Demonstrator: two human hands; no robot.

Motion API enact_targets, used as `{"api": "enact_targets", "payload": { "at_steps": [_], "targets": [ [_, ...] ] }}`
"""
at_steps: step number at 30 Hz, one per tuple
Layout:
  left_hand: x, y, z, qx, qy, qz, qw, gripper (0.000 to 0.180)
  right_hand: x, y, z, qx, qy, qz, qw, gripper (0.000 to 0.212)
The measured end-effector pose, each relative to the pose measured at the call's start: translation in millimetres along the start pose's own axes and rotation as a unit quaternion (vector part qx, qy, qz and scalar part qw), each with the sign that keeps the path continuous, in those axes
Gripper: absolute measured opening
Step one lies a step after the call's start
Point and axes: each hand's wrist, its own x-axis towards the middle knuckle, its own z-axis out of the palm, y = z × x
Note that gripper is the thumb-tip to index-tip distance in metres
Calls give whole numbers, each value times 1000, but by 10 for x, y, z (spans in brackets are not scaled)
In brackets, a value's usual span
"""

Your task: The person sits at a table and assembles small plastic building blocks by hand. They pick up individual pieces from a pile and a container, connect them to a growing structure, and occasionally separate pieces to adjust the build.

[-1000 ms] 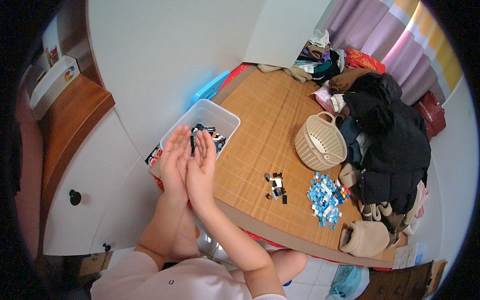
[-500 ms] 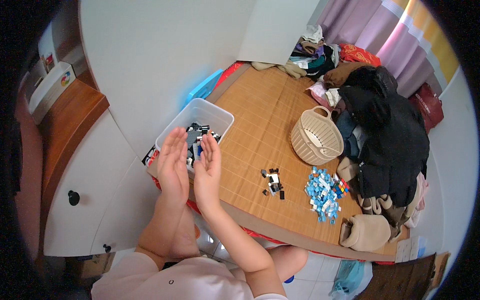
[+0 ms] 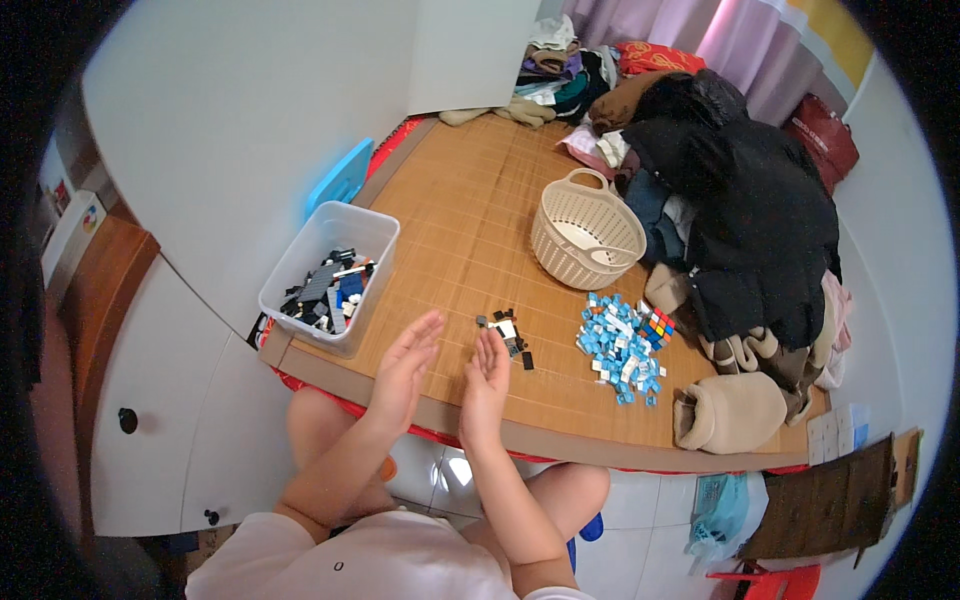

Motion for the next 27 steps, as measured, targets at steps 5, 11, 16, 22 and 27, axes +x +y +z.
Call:
{"api": "enact_targets", "payload": {
  "at_steps": [5,11,16,22,27],
  "targets": [
    [126,-344,105,63,-10,-99,993,51,-53,104,-482,-24,89,32,995,57],
    [223,-691,111,35,-16,-142,989,53,25,34,-611,-69,76,79,992,55],
    [205,-774,196,49,-15,-164,985,54,169,202,-714,-214,57,39,974,55],
    [248,-860,221,52,-24,-150,987,53,287,356,-831,-399,-3,-23,917,53],
    [226,-826,311,5,-11,-155,988,51,189,214,-683,-472,-24,-16,881,51]
  ]
}}
